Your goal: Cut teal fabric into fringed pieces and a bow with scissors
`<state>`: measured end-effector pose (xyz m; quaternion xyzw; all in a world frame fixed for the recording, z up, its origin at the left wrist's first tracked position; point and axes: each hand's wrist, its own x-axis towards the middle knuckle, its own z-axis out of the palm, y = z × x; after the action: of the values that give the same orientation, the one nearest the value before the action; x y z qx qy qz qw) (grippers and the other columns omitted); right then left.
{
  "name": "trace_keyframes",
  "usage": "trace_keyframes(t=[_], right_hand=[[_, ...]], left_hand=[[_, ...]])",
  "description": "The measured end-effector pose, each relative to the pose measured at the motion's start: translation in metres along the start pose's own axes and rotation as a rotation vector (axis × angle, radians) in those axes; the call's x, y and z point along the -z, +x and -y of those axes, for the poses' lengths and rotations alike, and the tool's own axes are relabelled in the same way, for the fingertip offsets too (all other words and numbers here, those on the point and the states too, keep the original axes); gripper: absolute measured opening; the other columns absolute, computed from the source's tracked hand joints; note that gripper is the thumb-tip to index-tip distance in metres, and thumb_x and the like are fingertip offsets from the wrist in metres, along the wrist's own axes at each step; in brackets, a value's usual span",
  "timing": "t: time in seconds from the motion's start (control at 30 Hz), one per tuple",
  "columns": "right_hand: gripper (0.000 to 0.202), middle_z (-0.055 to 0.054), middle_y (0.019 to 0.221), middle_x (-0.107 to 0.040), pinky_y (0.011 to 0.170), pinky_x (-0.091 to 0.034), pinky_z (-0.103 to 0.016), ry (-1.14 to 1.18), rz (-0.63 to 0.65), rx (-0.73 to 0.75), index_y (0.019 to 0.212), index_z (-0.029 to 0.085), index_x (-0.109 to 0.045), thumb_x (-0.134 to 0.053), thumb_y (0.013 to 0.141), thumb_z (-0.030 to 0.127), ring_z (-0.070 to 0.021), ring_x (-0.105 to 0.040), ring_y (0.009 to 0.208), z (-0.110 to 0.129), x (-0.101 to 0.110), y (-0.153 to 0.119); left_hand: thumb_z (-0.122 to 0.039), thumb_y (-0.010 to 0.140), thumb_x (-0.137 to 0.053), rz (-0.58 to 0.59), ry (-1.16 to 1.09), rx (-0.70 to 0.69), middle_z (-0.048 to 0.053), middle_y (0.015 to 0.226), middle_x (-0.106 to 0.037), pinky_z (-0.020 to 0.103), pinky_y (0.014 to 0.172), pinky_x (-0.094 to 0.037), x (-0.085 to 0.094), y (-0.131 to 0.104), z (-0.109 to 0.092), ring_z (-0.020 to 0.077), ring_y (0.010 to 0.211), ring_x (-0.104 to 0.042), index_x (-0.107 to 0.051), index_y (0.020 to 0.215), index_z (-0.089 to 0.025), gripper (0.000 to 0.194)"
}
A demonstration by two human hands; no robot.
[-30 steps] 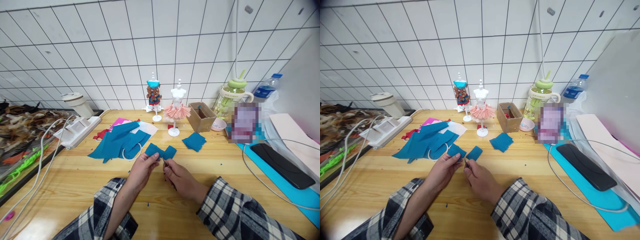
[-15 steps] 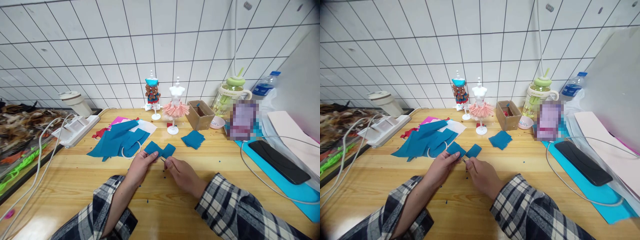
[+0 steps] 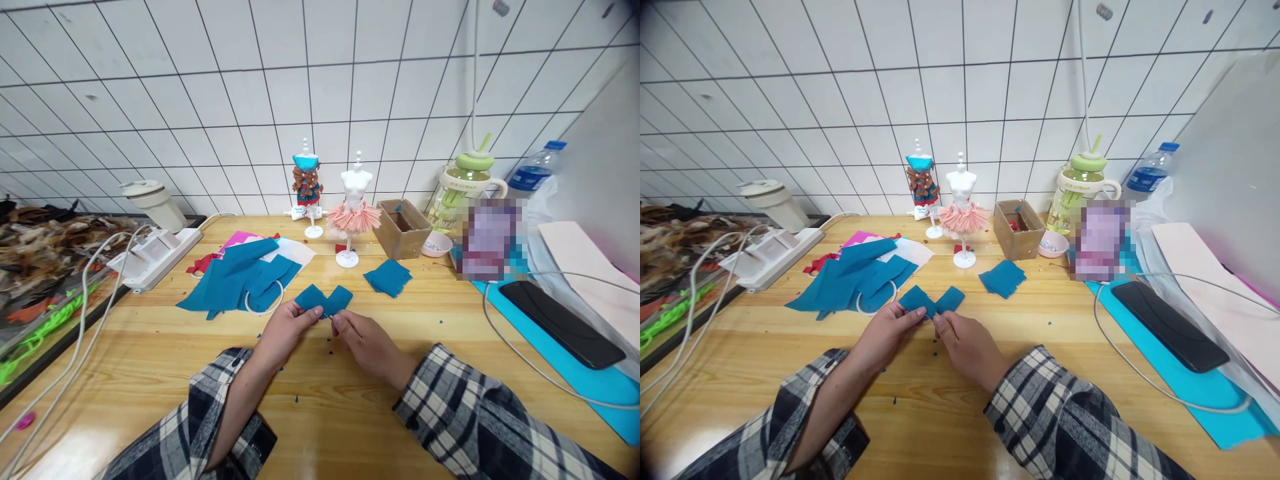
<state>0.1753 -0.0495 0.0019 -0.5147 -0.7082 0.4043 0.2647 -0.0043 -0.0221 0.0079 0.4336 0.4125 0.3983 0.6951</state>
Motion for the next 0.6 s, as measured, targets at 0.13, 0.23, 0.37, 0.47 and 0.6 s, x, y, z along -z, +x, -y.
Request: trace_keyframes(t=[0.13,0.23,0.37,0.47,0.6], right_hand=[[0.043,0.001,0.069,-0.057,0.06,-0.035,-0.026,-0.022,0.009,-0.015,0.079,0.022,-0.052,-0.027,0.099,0.05,-0.015,-0.051,0.064,0.0005,0.0019,0.0007],[0.043,0.0,0.072,-0.059,0.063,-0.035,-0.027,-0.057,0.015,-0.014,0.079,0.022,-0.053,-0.027,0.099,0.05,-0.0158,-0.053,0.068,0.0001,0.0022,0.0013],[0.042,0.001,0.071,-0.059,0.063,-0.035,-0.027,-0.066,0.011,-0.026,0.08,0.022,-0.052,-0.027,0.099,0.05,-0.0158,-0.052,0.068,-0.0012,0.0014,0.0021],[0.043,0.0,0.073,-0.059,0.064,-0.035,-0.027,-0.066,0.012,-0.025,0.08,0.022,-0.051,-0.026,0.099,0.05,-0.0159,-0.053,0.069,-0.0009,0.0013,0.0022],[0.043,0.0,0.071,-0.058,0.062,-0.036,-0.027,-0.045,0.025,-0.025,0.08,0.022,-0.052,-0.027,0.099,0.05,-0.0153,-0.052,0.067,-0.0001,0.0022,0.0023]], left_hand=[[-0.035,0.072,-0.076,-0.04,-0.019,-0.012,0.009,0.093,-0.076,0.034,0.078,-0.05,0.0002,0.0003,0.0002,0.0233,0.079,-0.069,-0.073,0.101,-0.016,0.035],[-0.036,0.072,-0.076,-0.073,-0.02,-0.003,0.008,0.09,-0.076,0.032,0.072,-0.05,0.001,0.0009,0.0011,0.0224,0.075,-0.069,-0.072,0.099,-0.016,0.034],[-0.037,0.075,-0.074,-0.048,-0.002,0.002,0.009,0.091,-0.076,0.032,0.073,-0.051,0.0006,0.0009,0.0003,0.0228,0.078,-0.069,-0.072,0.098,-0.016,0.032],[-0.037,0.074,-0.074,-0.033,0.015,0.011,0.009,0.091,-0.076,0.035,0.079,-0.05,-0.0016,-0.0005,-0.0029,0.0242,0.081,-0.069,-0.073,0.098,-0.015,0.033],[-0.036,0.07,-0.078,-0.054,0.042,0.021,0.009,0.087,-0.076,0.034,0.077,-0.05,-0.0038,-0.0026,-0.0059,0.024,0.079,-0.069,-0.074,0.092,-0.015,0.03]])
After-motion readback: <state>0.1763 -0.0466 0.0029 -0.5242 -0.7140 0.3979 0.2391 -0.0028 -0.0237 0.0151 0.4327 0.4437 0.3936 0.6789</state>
